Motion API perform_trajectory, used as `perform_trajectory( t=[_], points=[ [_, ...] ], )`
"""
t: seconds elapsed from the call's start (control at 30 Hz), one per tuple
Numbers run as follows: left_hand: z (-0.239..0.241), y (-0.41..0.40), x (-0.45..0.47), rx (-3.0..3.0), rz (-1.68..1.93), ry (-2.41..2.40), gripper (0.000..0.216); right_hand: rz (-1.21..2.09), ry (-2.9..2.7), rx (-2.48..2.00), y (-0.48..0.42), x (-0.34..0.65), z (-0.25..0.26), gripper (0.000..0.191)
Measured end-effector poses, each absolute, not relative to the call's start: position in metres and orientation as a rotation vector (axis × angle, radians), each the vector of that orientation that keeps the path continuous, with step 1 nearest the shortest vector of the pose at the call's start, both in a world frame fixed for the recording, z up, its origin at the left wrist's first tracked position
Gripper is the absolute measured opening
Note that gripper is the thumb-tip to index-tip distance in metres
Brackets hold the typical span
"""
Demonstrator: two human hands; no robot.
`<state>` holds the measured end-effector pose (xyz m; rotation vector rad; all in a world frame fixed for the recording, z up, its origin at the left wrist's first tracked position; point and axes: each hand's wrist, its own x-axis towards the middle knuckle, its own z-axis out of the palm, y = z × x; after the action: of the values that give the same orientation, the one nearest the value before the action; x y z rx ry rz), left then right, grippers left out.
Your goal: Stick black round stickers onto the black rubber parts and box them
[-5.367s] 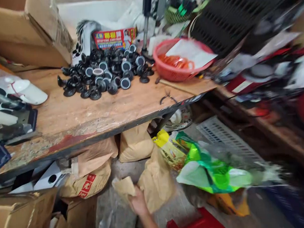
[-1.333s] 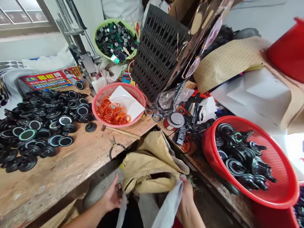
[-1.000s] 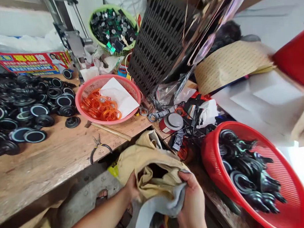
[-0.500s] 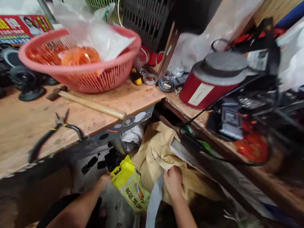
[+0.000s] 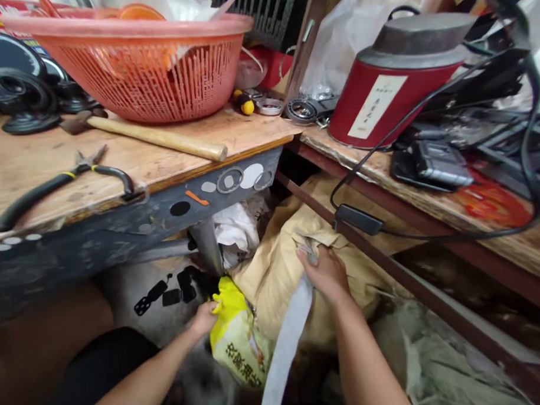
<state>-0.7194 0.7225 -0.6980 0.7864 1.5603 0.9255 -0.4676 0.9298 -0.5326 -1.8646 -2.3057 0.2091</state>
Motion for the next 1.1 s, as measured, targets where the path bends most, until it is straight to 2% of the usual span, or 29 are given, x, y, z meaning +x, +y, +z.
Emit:
perform_trajectory(
  t=[0.2, 0.37, 0.57, 0.7, 0.9, 1.0, 1.1],
  points=[
    [-0.637, 0.736, -0.689, 1.413, 0.853, 1.508, 0.019, -0.182, -2.424, -1.771, 0.867, -0.468, -0.559, 0.079],
    [-0.551, 0.766, -0.673, 1.79, 0.952, 1.433, 0.028, -0.076, -2.384, -1.757, 0.857, -0.469, -0.564, 0.074],
    [-0.47, 0.759, -0.623, 2.235, 0.963, 1.081, 0.018, 0.103, -2.238, -1.764, 0.841, -0.461, -0.556, 0.078],
    [-0.442, 0.756, -0.628, 2.534, 1.01, 0.996, 0.012, 0.355, -2.144, -1.581, 0.802, -0.447, -0.564, 0.07],
    [-0.428, 0.813, -0.697, 2.4, 1.039, 1.387, 0.02, 0.763, -1.888, -1.547, 0.701, -0.491, -0.592, 0.063],
    [-0.437, 0.834, -0.722, 2.3, 1.014, 1.568, 0.021, 1.235, -2.053, -1.397, 0.674, -0.54, -0.613, 0.089],
    [-0.454, 0.841, -0.736, 2.189, 0.942, 1.761, 0.023, 1.438, -1.981, -1.493, 0.682, -0.582, -0.637, 0.108]
  ],
)
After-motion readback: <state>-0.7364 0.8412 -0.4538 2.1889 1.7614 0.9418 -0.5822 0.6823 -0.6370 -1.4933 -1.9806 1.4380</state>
